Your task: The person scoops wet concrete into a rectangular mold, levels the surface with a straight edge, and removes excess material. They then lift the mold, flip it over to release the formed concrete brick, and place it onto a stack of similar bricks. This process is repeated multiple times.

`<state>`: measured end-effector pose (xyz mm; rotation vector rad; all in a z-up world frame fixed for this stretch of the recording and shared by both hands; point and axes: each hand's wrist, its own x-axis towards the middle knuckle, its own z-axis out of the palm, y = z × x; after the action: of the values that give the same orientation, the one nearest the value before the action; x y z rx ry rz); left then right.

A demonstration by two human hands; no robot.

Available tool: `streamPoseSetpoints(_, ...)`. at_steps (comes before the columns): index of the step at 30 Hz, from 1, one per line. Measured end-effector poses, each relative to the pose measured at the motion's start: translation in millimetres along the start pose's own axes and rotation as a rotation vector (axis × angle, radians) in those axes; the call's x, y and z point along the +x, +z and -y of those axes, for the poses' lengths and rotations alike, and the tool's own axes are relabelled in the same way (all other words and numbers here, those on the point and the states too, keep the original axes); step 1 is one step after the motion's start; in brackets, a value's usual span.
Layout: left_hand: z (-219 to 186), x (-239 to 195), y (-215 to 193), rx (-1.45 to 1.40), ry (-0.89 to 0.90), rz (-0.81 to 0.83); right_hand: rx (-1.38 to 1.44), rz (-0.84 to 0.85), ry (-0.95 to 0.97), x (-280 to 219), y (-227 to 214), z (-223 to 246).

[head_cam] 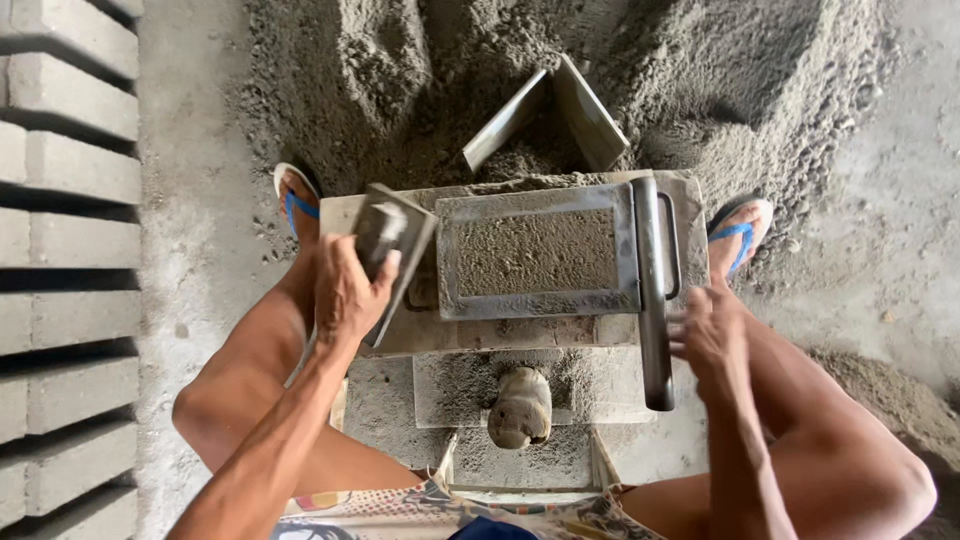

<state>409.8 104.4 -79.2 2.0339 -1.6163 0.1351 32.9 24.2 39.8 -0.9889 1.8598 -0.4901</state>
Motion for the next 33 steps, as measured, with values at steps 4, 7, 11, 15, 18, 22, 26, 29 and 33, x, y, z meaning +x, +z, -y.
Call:
streamPoseSetpoints(4, -67, 44, -2, -0.265, 0.279, 0.160, 0.150, 0.069, 0.141, 13, 16, -22)
streamPoseSetpoints(7, -111, 68, 6, -0.291, 0.523, 0.361, 0.188, 0.032, 0.062, 37, 22, -49)
streamPoseSetpoints(11, -143, 80, 22, -0.153, 0.749, 0.436, 0.166, 0.049, 0.064, 36, 25, -48)
streamPoseSetpoints(15, -150, 81, 32, -0.151, 0.746, 0.486, 0.169, 0.065, 0.077, 48, 32, -58)
streamPoseSetpoints(18, -148, 80, 36, -0.144, 0.752, 0.516, 0.189, 0.067, 0.062, 56, 34, -65)
streamPoseSetpoints(22, -147, 76, 39, -0.088, 0.773, 0.501, 0.169, 0.054, 0.034, 44, 32, -48)
streamPoseSetpoints(26, -147, 77, 42, -0.066, 0.770, 0.513, 0.020, 0.068, -0.055, 46, 28, -46)
streamPoseSetpoints(29, -146, 74, 47, -0.047, 0.755, 0.520, -0.049, 0.072, -0.117, 90, 39, -106)
streamPoseSetpoints(33, -157, 78, 40, -0.039, 0.677, 0.571, -0.179, -0.041, -0.161, 20, 27, -69)
